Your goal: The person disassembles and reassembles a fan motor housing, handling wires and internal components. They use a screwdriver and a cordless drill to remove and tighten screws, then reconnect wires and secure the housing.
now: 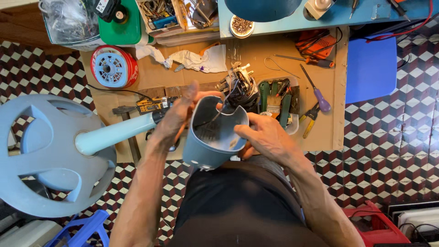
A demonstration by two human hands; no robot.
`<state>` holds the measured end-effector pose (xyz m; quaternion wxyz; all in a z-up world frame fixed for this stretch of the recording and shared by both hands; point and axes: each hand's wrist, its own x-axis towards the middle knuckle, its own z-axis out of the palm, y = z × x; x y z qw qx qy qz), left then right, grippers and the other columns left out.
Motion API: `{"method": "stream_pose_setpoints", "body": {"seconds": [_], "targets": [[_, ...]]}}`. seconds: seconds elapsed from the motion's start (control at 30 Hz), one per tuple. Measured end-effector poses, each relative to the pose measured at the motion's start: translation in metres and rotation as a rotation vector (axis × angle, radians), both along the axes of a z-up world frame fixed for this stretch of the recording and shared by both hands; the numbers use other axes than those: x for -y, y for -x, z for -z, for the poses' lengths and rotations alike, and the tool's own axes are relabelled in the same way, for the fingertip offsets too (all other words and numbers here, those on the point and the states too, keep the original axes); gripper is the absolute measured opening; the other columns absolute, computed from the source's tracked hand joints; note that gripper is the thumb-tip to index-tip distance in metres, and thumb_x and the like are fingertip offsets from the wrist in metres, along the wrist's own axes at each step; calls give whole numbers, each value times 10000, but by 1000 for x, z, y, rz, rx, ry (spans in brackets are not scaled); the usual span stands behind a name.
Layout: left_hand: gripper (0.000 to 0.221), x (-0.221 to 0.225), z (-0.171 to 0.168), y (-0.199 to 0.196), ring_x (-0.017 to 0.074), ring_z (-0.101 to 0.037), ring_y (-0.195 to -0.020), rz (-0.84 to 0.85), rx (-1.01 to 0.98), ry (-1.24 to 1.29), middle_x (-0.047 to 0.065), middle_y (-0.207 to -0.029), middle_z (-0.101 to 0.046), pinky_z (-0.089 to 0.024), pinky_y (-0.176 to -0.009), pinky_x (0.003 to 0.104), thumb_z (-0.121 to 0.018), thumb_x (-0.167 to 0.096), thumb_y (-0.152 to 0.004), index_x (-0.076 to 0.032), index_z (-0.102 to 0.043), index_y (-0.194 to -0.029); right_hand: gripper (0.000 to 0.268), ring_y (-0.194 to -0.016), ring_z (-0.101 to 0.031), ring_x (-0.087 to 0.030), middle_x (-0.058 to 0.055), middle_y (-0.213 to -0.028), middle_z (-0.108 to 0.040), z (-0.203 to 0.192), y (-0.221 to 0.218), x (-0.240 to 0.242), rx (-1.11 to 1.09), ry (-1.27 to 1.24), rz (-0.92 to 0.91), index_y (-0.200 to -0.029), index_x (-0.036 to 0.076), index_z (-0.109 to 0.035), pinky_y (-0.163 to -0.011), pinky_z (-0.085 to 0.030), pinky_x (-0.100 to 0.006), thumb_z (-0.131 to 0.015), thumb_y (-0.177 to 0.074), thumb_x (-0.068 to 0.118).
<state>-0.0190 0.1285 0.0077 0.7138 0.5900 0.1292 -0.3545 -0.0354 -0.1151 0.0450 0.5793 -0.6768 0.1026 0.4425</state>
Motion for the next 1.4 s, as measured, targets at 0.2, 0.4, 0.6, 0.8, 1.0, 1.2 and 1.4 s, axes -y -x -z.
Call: {"method": "stream_pose_setpoints", "body": {"seconds": [0.2, 0.4, 0.6, 0.8, 1.0, 1.2, 1.4], "targets": [[873, -39, -35, 22, 262, -601, -1287, -146, 459, -558, 157, -1376, -660, -432, -1118, 378, -305, -731, -1003, -35, -574, -1458, 352, -615, -721, -222, -145, -874, -707, 9, -32, -37, -99, -187, 242, -993, -104, -655, -561, -639, -329, -623, -928, 241], [985, -46, 1, 41, 298, -442, -1473, -282, 631, -555, 187, -1622, -410, -375, -1196, 402, -578, -697, -971, -17, -284, -1620, 483, -689, -757, -248, -277, -948, -735, 30, -46, -68, -97, -338, 467, -1113, -140, -670, -626, -634, -329, -620, -951, 313], [922, -43, 65, -5, 304, -408, -1512, -349, 502, -375, 206, -1625, -423, -327, -1222, 402, -564, -652, -986, -7, -328, -1602, 477, -921, -758, -189, -143, -1086, -745, 48, -19, -64, -93, -395, 404, -1355, 29, -525, -836, -639, -300, -612, -971, 299], [793, -36, 91, -21, 343, -525, -1387, -333, 356, -695, 224, -1485, -554, -406, -1130, 399, -488, -631, -974, -42, -478, -1505, 274, -722, -673, -135, -136, -954, -739, 47, -1, -6, 397, 30, 547, -1177, -25, -689, -641, -531, -247, -596, -1045, 196], [537, -14, 81, -19, 401, -583, -1248, -396, 883, -985, 241, -1341, -617, -459, -1071, 450, -725, -307, -988, 3, -539, -1384, 203, -941, -663, -102, -65, -1114, -689, 55, -35, 9, 806, 246, 341, -1205, 5, -703, -829, -530, -239, -660, -1048, 125], [146, 37, 50, 4, 236, -700, -1051, -330, 1055, -706, 48, -1116, -703, -577, -953, 347, -716, -108, -982, -96, -708, -1127, 202, -983, -661, -90, -40, -1142, -689, 53, -45, 5, 817, 257, 183, -1202, 9, -714, -876, -526, -234, -652, -1041, 115], [198, 59, 57, -13, 262, -722, -963, -221, 1092, -651, 82, -1078, -688, -602, -845, 360, -695, -155, -962, -56, -689, -1132, 181, -860, -643, -76, -12, -1003, -716, 66, -38, 2, 635, 227, 393, -1157, 5, -717, -750, -523, -217, -643, -1033, 114]]}}
